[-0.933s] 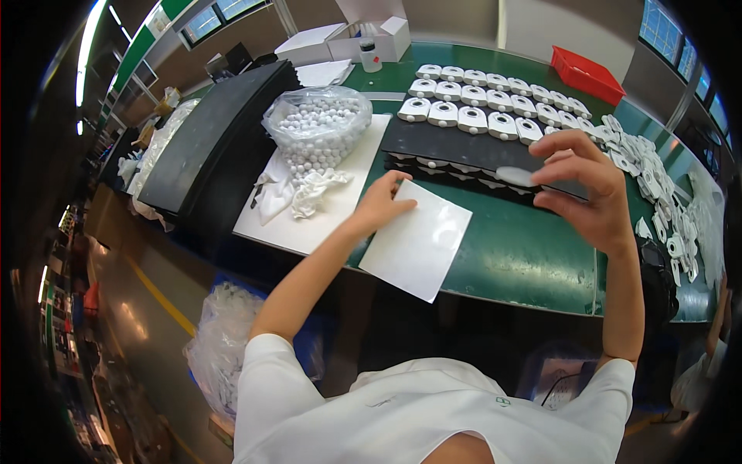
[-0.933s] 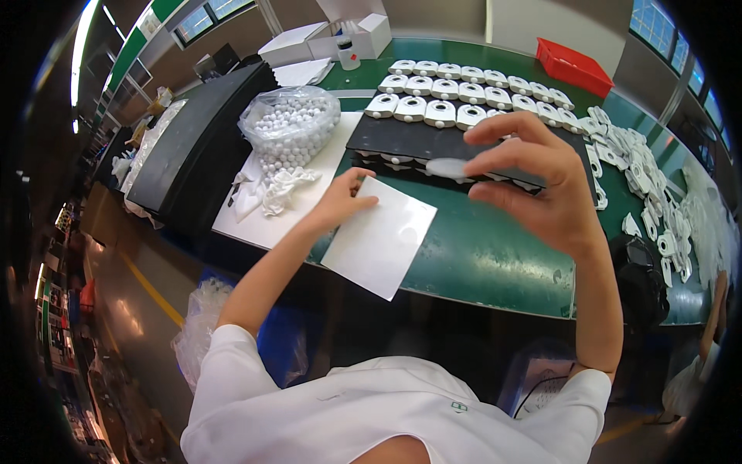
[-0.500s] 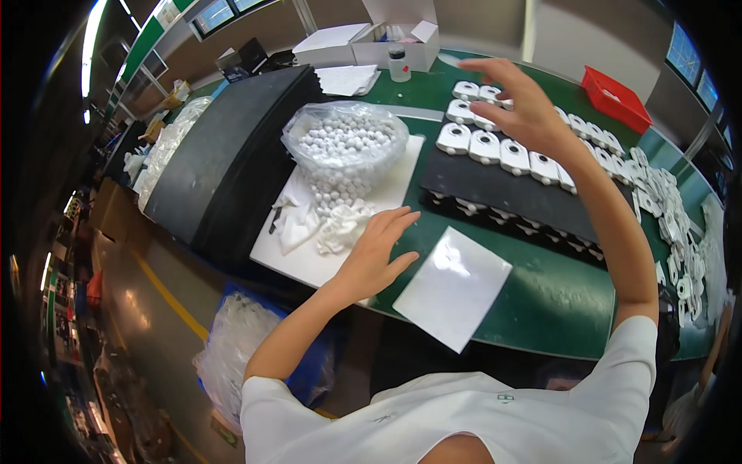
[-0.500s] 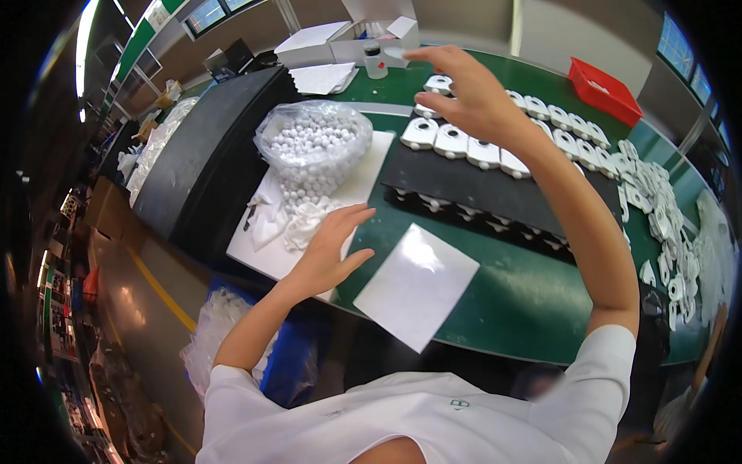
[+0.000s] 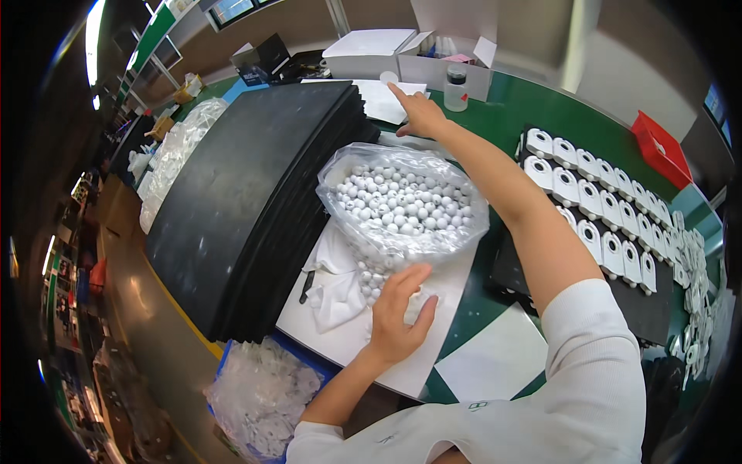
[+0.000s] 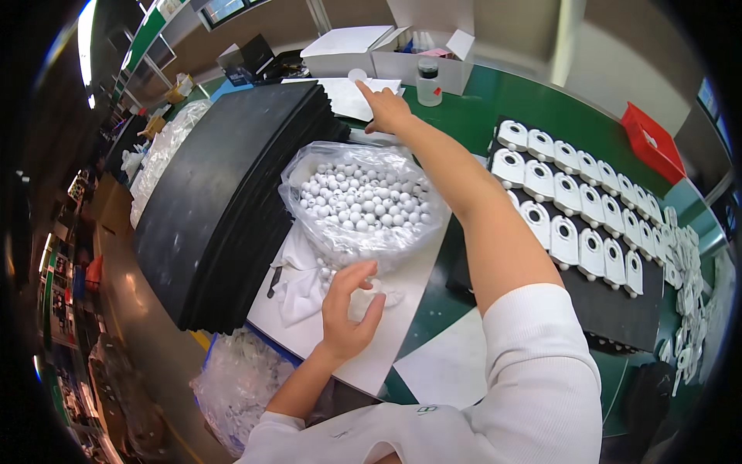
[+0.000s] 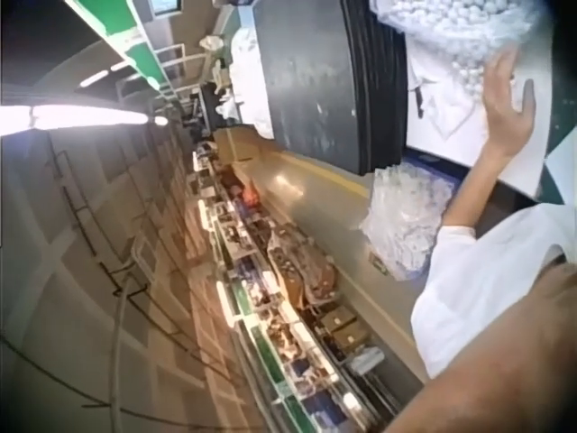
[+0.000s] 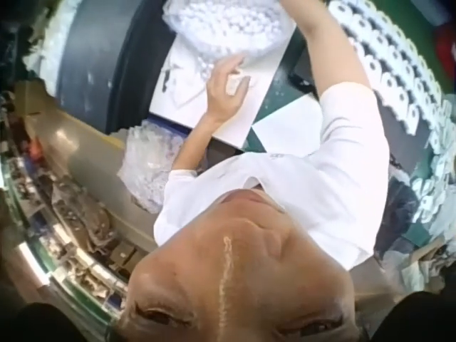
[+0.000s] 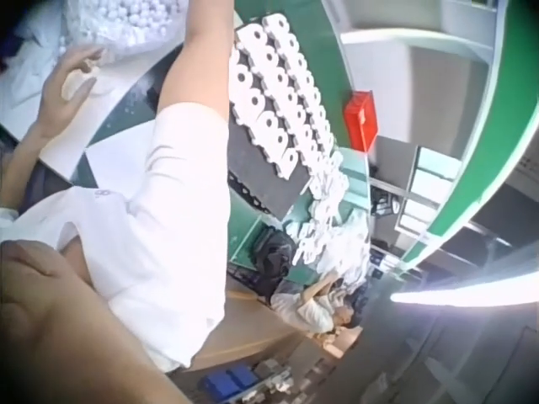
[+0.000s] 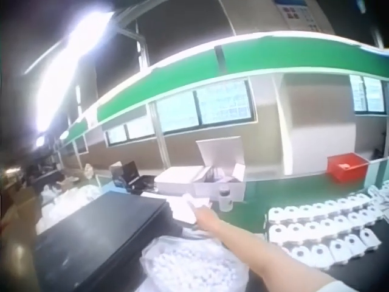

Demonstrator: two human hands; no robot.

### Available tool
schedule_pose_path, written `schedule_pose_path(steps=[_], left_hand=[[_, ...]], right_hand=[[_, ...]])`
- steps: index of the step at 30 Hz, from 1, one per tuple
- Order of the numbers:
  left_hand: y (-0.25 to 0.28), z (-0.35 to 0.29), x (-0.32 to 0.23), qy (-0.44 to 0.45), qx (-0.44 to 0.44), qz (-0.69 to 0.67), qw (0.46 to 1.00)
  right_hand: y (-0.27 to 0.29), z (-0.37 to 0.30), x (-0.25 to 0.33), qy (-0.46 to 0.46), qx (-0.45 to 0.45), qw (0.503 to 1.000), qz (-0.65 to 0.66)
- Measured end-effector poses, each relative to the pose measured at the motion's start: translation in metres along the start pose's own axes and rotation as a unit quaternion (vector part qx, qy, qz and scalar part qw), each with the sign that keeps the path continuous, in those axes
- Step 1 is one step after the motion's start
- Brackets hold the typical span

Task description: Assembling small white plastic components and applying adhesive strips at a factory workbench.

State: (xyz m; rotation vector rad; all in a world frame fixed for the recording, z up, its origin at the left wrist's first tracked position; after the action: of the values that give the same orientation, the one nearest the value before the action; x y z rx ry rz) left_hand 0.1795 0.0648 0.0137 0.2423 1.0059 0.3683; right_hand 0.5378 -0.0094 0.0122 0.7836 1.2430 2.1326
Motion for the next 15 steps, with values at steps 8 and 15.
schedule_pose_path(steps=[8,15], left_hand=[[0.015,0.001,0.017,0.035,-0.025,-0.065,0.997],[0.015,0.005,0.015,0.188,0.088,-0.38,0.901]], right_hand=[[-0.01,0.034,-0.014,0.012,-0.101,0.994,-0.041],[0.152,-0.006,0.006,-0.023,-0.324,0.935,0.144]])
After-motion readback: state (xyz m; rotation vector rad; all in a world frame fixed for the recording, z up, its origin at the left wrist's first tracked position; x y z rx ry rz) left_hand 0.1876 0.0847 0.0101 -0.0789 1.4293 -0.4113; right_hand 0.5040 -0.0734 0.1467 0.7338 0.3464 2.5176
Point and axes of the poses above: each hand's wrist, its own z-axis towards the middle knuckle, its own y-axis out of the back of the hand, x = y × z, the point moved 5 cm from there along z, towards the middle knuckle, and after that the axes turned 8 degrees about y, right-handed, at the moved point
